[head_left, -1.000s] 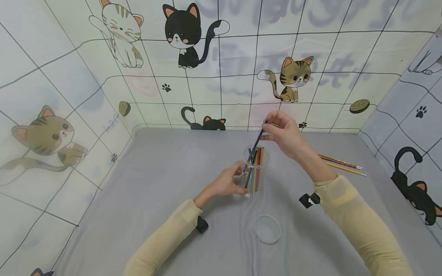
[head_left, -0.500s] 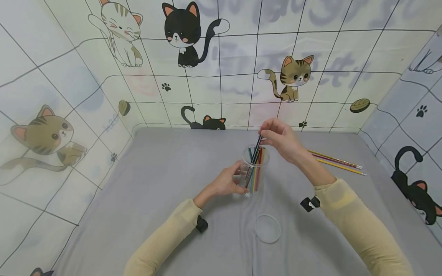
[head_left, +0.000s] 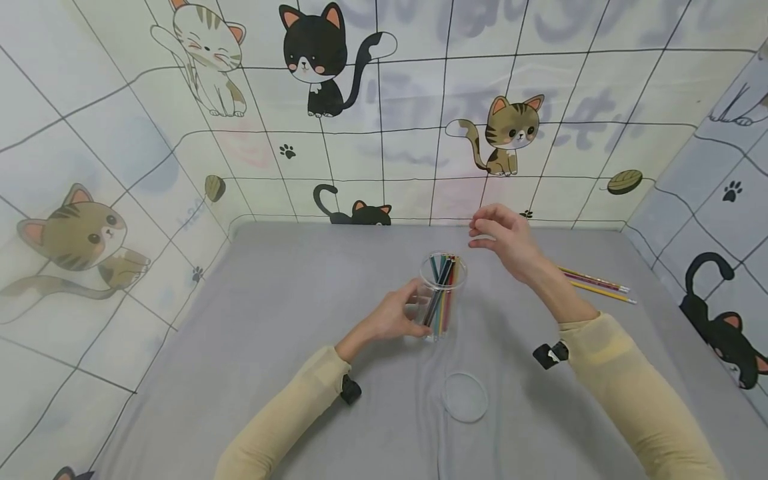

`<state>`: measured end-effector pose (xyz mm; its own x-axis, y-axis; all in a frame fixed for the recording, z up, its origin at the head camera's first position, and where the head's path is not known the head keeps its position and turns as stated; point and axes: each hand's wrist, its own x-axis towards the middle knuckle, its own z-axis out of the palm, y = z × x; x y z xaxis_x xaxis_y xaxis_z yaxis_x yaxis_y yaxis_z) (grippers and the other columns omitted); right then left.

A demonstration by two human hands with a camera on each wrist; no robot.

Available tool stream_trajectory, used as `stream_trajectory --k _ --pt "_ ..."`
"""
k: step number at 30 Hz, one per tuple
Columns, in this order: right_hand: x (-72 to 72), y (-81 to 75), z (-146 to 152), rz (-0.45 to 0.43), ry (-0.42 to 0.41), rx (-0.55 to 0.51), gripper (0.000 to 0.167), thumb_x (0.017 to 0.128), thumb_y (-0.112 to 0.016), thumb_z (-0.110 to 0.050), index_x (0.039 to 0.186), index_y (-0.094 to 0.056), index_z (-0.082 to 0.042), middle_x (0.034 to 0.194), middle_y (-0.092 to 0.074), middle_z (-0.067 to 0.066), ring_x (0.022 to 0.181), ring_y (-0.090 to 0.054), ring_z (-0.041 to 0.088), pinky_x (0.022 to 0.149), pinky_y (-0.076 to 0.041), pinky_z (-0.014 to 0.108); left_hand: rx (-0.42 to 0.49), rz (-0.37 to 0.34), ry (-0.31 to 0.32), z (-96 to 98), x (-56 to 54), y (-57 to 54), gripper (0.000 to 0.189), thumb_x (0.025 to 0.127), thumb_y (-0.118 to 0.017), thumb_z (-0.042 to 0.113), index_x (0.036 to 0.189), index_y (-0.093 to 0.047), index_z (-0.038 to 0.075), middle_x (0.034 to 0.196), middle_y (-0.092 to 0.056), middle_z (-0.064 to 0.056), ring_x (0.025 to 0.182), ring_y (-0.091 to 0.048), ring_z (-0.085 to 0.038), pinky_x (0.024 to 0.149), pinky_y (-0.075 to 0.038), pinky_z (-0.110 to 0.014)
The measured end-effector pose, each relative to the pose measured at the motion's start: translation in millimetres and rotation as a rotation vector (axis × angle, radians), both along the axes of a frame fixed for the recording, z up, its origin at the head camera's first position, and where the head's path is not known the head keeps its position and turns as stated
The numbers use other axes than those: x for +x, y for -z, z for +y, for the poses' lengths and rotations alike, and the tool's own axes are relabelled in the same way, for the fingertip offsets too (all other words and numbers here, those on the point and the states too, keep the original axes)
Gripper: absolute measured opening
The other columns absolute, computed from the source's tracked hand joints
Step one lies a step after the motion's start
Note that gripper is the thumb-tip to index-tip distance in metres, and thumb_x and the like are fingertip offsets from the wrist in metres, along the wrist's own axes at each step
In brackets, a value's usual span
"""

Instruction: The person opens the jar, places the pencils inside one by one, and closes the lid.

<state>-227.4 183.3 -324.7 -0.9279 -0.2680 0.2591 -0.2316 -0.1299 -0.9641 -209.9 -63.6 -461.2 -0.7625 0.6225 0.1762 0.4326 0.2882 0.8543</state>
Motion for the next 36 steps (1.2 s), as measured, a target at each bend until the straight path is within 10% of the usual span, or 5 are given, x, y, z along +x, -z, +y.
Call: stream_trajectory --k 12,21,28,36 --pt "-4.7 16.0 35 -0.072 0.075 -0.027 0.004 0.1 -0.056 -0.005 0.104 -0.058 -0.005 0.1 -0.056 0.009 0.09 -0.058 0.019 0.081 -0.058 0.03 0.006 0.006 -0.001 -0.6 -0.1 1.2 0.082 0.074 -0.085 0.0 0.143 -0.042 0.015 0.135 -0.058 -0.011 0.123 -0.057 -0.032 0.094 -0.053 -0.034" --pt "-6.7 32.7 60 -0.058 0.13 0.053 0.01 0.099 -0.059 -0.005 0.109 -0.057 -0.005 0.104 -0.054 0.01 0.093 -0.057 0.021 0.08 -0.058 0.027 0.011 0.019 0.001 0.5 0.4 -0.8 0.08 0.073 -0.085 -0.001 0.14 -0.042 0.012 0.134 -0.059 -0.013 0.122 -0.058 -0.032 0.093 -0.054 -0.036" --pt "-10.9 49.3 89 0.012 0.24 0.314 0.021 0.101 -0.055 -0.008 0.121 -0.057 -0.014 0.112 -0.057 0.005 0.095 -0.059 0.015 0.079 -0.056 0.02 0.026 0.004 0.011 1.0 4.0 -6.5 0.082 0.074 -0.084 -0.004 0.143 -0.041 0.01 0.135 -0.057 -0.016 0.123 -0.056 -0.038 0.095 -0.053 -0.044" --pt "-16.8 60.3 112 -0.015 0.286 0.301 0.023 0.099 -0.057 -0.003 0.119 -0.06 -0.015 0.107 -0.059 0.002 0.094 -0.06 0.012 0.076 -0.057 0.02 0.006 0.016 0.001 1.1 0.4 -1.7 0.083 0.073 -0.085 -0.003 0.142 -0.041 0.011 0.135 -0.058 -0.014 0.122 -0.058 -0.033 0.093 -0.054 -0.038"
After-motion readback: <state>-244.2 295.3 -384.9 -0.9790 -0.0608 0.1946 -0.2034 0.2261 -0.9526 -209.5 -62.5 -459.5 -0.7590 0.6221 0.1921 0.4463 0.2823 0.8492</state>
